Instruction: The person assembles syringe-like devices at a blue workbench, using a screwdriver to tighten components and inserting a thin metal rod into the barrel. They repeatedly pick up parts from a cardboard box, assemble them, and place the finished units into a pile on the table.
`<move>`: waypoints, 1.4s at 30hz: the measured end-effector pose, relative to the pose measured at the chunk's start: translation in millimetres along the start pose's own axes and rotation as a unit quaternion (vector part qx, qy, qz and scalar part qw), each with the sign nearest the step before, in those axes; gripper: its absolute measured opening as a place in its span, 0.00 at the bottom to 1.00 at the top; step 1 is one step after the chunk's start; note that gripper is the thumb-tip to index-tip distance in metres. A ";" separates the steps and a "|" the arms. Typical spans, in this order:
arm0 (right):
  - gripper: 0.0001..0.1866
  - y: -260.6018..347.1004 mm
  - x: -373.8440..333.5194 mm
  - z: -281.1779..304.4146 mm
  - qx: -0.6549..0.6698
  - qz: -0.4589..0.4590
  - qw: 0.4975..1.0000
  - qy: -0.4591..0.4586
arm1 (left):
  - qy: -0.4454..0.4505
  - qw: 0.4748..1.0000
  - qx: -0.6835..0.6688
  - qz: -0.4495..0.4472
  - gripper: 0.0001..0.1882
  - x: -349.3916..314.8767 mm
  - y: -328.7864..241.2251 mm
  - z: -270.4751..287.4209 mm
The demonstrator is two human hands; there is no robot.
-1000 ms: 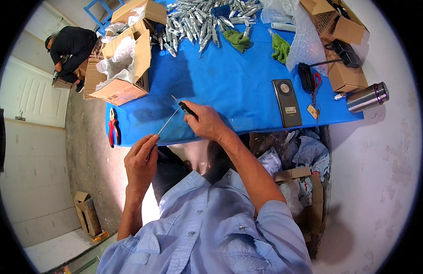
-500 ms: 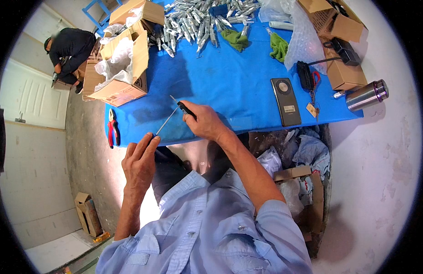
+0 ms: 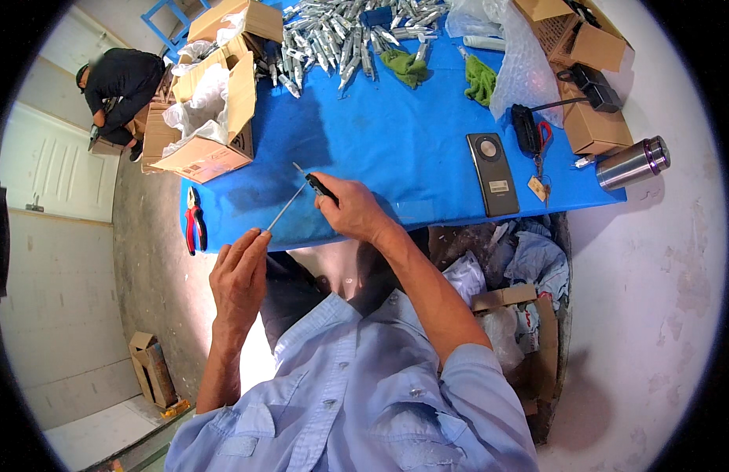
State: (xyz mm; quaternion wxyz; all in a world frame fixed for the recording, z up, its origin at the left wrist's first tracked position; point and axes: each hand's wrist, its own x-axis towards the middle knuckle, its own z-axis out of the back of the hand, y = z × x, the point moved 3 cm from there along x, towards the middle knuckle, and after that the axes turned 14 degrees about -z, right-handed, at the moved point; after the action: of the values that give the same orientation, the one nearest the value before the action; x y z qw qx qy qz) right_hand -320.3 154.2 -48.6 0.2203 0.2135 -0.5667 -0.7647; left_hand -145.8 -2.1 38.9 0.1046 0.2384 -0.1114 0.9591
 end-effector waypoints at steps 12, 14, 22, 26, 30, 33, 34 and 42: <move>0.19 -5.7 2.9 -1.2 -0.003 -0.007 1.000 0.004 | 0.001 1.000 0.004 0.000 0.12 -0.4 -0.1 -2.6; 0.20 -5.6 3.0 -1.6 0.000 -0.004 1.000 0.003 | 0.002 1.000 0.007 0.001 0.13 -0.6 -0.5 -2.0; 0.20 -4.9 2.4 -1.5 0.001 -0.013 1.000 0.003 | 0.009 1.000 0.002 0.003 0.12 1.1 -0.4 -1.8; 0.18 0.0 0.8 0.1 -0.001 -0.015 1.000 0.006 | 0.010 1.000 0.006 0.000 0.12 3.1 0.3 -0.4; 0.22 -2.8 2.3 -0.1 -0.023 -0.015 1.000 0.003 | 0.009 1.000 -0.002 0.005 0.12 2.5 -0.6 -1.6; 0.24 -5.2 2.2 0.2 -0.025 -0.020 0.999 0.004 | 0.004 1.000 -0.006 0.003 0.12 2.8 -0.9 -2.3; 0.24 -4.6 1.8 0.3 -0.021 -0.023 0.999 0.005 | 0.002 1.000 -0.007 0.003 0.12 2.9 -0.8 -2.4; 0.16 -4.2 2.0 -1.6 0.005 -0.006 1.000 -0.001 | -0.003 1.000 0.001 0.000 0.12 0.4 0.2 -4.0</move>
State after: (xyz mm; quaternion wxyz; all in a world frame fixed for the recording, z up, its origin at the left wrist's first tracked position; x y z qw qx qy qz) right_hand -321.4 152.9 -53.3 0.2139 0.2171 -0.5694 -0.7635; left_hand -147.9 -1.2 35.6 0.1043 0.2411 -0.1111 0.9585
